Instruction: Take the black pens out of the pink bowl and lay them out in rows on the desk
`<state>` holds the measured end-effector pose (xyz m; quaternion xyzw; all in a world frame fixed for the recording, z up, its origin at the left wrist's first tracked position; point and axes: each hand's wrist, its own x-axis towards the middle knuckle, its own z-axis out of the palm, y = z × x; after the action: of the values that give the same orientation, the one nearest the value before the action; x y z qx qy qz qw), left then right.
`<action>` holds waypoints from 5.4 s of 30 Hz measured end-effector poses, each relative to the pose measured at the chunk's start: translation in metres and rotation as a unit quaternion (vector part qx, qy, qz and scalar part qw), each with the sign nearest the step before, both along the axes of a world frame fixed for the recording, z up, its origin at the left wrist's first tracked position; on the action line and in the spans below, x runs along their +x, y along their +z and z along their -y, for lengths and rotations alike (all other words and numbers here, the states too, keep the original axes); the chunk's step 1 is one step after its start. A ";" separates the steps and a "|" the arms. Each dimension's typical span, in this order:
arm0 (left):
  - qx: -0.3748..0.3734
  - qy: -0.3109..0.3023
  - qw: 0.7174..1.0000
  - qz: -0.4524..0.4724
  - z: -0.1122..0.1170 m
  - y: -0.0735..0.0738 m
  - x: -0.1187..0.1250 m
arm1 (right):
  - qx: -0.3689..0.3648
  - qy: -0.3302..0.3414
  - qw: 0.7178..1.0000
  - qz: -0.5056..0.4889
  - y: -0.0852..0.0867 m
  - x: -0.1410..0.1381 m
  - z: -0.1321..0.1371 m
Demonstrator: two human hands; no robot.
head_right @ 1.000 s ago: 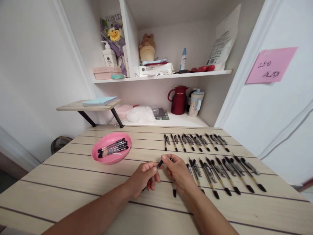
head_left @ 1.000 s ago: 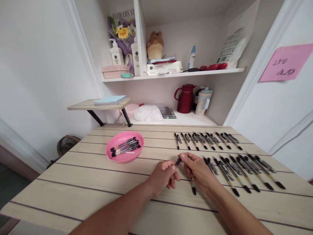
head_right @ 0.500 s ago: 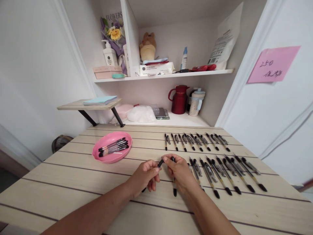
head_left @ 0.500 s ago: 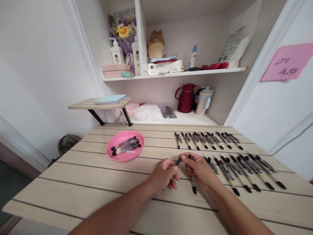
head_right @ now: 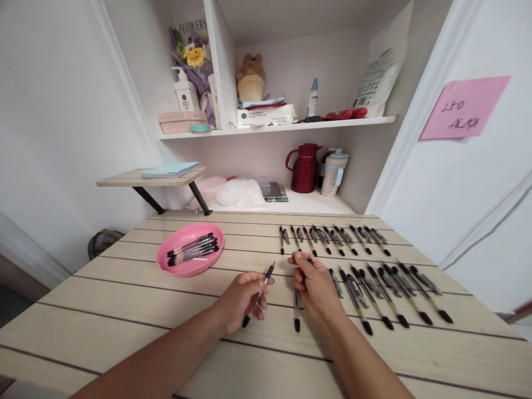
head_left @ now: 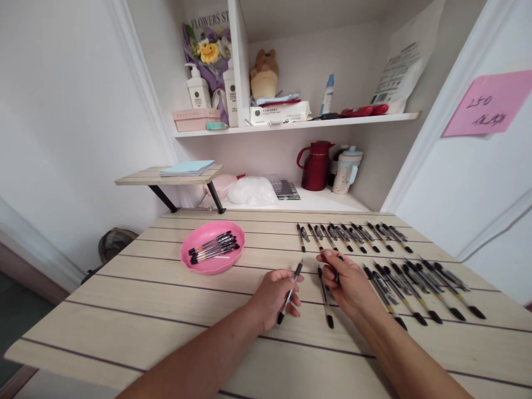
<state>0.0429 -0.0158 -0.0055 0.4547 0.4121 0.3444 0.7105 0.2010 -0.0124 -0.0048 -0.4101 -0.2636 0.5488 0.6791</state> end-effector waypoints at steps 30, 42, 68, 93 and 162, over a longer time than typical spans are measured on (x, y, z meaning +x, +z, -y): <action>0.239 0.114 0.802 -0.536 -0.157 0.004 0.015 | -0.072 0.053 0.987 0.135 0.038 0.026 -0.056; 0.361 0.122 0.757 -0.530 -0.128 0.012 0.018 | -0.174 0.126 0.975 0.048 0.033 0.005 -0.096; 0.181 0.049 0.830 -0.526 -0.186 0.005 0.075 | -0.120 -0.022 0.985 0.122 0.019 0.066 -0.099; 0.276 0.077 0.735 -0.615 -0.146 0.021 0.014 | -0.068 0.007 0.700 0.711 0.002 0.026 -0.106; 0.250 0.034 0.628 -0.736 -0.105 0.040 -0.157 | 0.092 0.167 0.621 0.760 0.003 -0.063 0.081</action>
<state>-0.1136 0.0888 0.0347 0.7025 0.7114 0.0089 0.0170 0.1383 -0.0936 -0.0015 -0.5654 -0.7991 0.1183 0.1668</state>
